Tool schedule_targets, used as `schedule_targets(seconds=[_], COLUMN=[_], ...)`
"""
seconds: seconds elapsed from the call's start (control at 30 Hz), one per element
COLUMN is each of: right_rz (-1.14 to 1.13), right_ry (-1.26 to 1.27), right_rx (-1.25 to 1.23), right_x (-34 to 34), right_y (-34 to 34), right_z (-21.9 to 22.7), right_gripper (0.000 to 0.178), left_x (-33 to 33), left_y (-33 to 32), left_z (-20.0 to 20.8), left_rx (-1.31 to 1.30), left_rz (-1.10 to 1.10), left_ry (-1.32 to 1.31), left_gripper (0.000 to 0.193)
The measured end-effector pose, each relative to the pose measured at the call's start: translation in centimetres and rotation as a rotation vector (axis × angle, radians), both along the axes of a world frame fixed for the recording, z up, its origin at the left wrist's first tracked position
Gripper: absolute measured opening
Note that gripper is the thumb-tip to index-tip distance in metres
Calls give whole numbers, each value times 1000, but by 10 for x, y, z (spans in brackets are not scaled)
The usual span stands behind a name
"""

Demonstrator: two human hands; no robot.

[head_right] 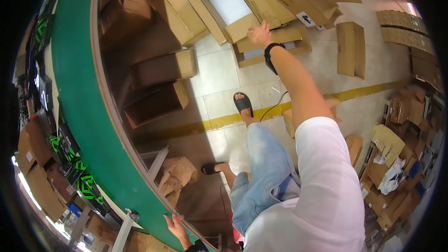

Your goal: Packing boxed electronic products into a larger shipping container on a factory floor.

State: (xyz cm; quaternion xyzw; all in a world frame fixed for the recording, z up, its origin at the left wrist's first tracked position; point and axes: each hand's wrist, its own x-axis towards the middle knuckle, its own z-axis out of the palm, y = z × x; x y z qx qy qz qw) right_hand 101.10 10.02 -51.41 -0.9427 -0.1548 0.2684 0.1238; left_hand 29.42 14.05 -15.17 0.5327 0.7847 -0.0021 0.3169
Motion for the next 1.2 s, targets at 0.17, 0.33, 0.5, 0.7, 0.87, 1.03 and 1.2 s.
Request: schedule_targets(seconds=[0.17, 0.33, 0.5, 0.7, 0.87, 1.03, 1.2], right_rz=[70, 275, 252, -83, 293, 633, 1048], right_ry=[-40, -341, -276, 511, 295, 494, 672], right_rx=[-88, 332, 542, 589, 797, 883, 1037], right_x=[115, 74, 1, -197, -412, -540, -622], right_y=[-29, -46, -70, -104, -129, -125, -97], right_z=[-27, 68, 262, 469, 580, 632, 677], right_gripper=[31, 17, 7, 12, 12, 14, 34], left_x=[23, 64, 173, 269, 186, 37, -91], left_y=[-1, -18, -21, -18, 3, 4, 24], left_z=[-32, -22, -10, 118, 157, 162, 217], left_rx=[53, 215, 172, 324, 229, 135, 1004], left_rz=[115, -53, -382, -992, -1066, -1491, -944], left_ry=[-127, -109, -446, -861, -841, -587, -751], left_gripper=[60, 39, 17, 31, 32, 34, 27])
